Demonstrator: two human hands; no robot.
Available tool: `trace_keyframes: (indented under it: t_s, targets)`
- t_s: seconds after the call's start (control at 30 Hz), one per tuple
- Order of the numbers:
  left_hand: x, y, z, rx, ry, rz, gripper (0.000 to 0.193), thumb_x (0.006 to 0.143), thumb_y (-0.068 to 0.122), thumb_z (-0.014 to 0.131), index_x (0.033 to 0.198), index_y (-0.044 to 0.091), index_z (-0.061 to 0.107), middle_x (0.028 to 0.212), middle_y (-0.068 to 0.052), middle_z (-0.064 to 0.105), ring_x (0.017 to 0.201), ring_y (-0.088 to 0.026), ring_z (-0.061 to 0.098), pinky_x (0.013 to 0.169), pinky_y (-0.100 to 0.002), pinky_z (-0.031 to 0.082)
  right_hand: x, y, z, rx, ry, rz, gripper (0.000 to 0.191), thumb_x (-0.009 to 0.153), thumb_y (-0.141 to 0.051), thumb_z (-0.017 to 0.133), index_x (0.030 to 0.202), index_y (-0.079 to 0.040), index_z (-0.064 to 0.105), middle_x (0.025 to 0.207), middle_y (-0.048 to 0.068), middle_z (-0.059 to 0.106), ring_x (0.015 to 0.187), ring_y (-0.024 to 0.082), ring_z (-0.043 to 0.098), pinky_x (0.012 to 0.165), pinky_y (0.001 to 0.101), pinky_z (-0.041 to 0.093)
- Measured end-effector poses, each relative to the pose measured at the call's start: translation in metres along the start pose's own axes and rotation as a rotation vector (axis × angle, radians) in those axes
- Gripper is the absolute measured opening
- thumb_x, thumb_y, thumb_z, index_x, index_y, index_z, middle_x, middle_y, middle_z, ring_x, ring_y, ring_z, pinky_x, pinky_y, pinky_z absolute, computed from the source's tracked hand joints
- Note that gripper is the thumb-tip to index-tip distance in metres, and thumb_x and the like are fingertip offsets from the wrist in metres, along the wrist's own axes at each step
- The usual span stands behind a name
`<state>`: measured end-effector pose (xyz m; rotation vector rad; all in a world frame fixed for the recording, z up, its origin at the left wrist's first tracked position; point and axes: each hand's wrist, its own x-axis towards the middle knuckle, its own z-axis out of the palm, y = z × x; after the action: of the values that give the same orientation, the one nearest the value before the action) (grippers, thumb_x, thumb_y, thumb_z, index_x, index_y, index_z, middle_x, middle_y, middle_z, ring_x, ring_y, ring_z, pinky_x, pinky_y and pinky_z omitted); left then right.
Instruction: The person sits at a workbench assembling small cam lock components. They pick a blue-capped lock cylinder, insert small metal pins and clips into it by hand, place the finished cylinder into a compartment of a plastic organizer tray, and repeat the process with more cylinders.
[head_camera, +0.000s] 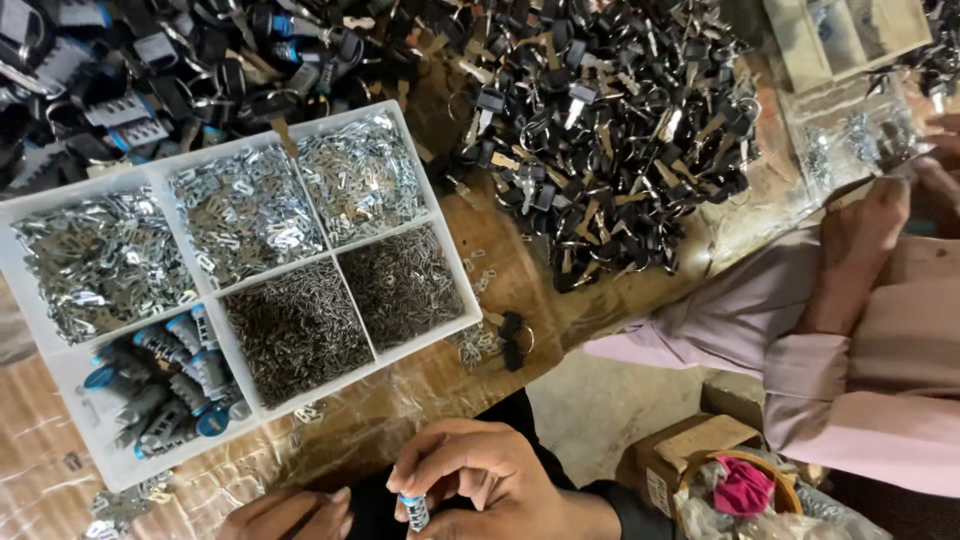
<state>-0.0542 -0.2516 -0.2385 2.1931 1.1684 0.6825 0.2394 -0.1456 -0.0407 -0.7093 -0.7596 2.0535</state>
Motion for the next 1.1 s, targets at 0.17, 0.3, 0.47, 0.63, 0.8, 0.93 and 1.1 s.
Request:
trace_keyframes:
  t_s: [0.17, 0.3, 0.47, 0.63, 0.8, 0.93, 1.1]
  targets:
    - [0.008, -0.005, -0.004, -0.186, -0.1, 0.027, 0.025, 0.075, 0.019, 0.084, 0.1, 0.015, 0.079, 0.084, 0.0, 0.077, 0.081, -0.019, 0.076, 0.074, -0.035, 0.063, 0.003, 0.007, 0.003, 0.073, 0.003, 0.01, 0.028, 0.102, 0.004, 0.073, 0.129, 0.003, 0.067, 0.137, 0.018, 0.061, 0.119, 0.024, 0.069, 0.105, 0.0379, 0.061]
    - [0.04, 0.046, -0.042, -0.103, 0.222, -0.166, 0.024, 0.075, 0.017, 0.082, 0.099, 0.017, 0.077, 0.09, 0.001, 0.076, 0.086, -0.021, 0.075, 0.079, -0.036, 0.06, 0.007, 0.011, 0.008, 0.135, -0.016, 0.042, 0.03, 0.101, 0.007, 0.071, 0.13, 0.003, 0.067, 0.138, 0.019, 0.06, 0.119, 0.025, 0.069, 0.1, 0.0358, 0.062]
    - [0.096, 0.127, -0.085, 0.022, 0.453, -0.202, 0.025, 0.075, 0.013, 0.079, 0.099, 0.019, 0.074, 0.097, 0.001, 0.075, 0.092, -0.022, 0.073, 0.086, -0.036, 0.058, 0.006, 0.013, -0.001, 0.012, -0.068, 0.017, 0.032, 0.099, 0.011, 0.075, 0.129, 0.006, 0.066, 0.139, 0.023, 0.058, 0.117, 0.028, 0.071, 0.1, 0.039, 0.063]
    - [0.151, 0.151, -0.119, 0.012, 0.402, -0.273, 0.024, 0.077, 0.0, 0.08, 0.099, 0.009, 0.075, 0.097, -0.007, 0.074, 0.09, -0.027, 0.071, 0.08, -0.036, 0.059, -0.008, 0.014, -0.02, -0.064, 0.067, -0.072, 0.04, 0.089, 0.016, 0.074, 0.126, 0.007, 0.066, 0.132, 0.027, 0.06, 0.106, 0.033, 0.076, 0.088, 0.0425, 0.07]
    - [0.17, 0.161, -0.122, -0.052, 0.352, -0.201, 0.029, 0.076, -0.001, 0.082, 0.103, 0.005, 0.074, 0.102, -0.007, 0.073, 0.092, -0.028, 0.071, 0.081, -0.037, 0.06, -0.02, 0.009, -0.038, -0.183, 0.125, -0.086, 0.043, 0.086, 0.018, 0.078, 0.125, 0.006, 0.066, 0.127, 0.028, 0.063, 0.101, 0.029, 0.075, 0.084, 0.0376, 0.069]
    - [0.18, 0.167, -0.109, -0.218, 0.405, -0.14, 0.028, 0.082, 0.0, 0.086, 0.105, 0.008, 0.073, 0.105, -0.005, 0.072, 0.092, -0.024, 0.07, 0.081, -0.034, 0.06, -0.022, 0.004, -0.046, -0.369, 0.147, -0.066, 0.04, 0.078, 0.015, 0.082, 0.116, 0.005, 0.07, 0.121, 0.027, 0.069, 0.091, 0.023, 0.076, 0.072, 0.0285, 0.066]
    - [0.193, 0.157, -0.119, -0.13, 0.311, -0.009, 0.028, 0.083, 0.001, 0.085, 0.108, 0.004, 0.073, 0.104, -0.008, 0.07, 0.091, -0.026, 0.068, 0.081, -0.036, 0.059, -0.019, 0.003, -0.045, -0.402, 0.135, -0.099, 0.039, 0.079, 0.012, 0.084, 0.115, 0.005, 0.073, 0.116, 0.024, 0.07, 0.091, 0.021, 0.075, 0.074, 0.0286, 0.068]
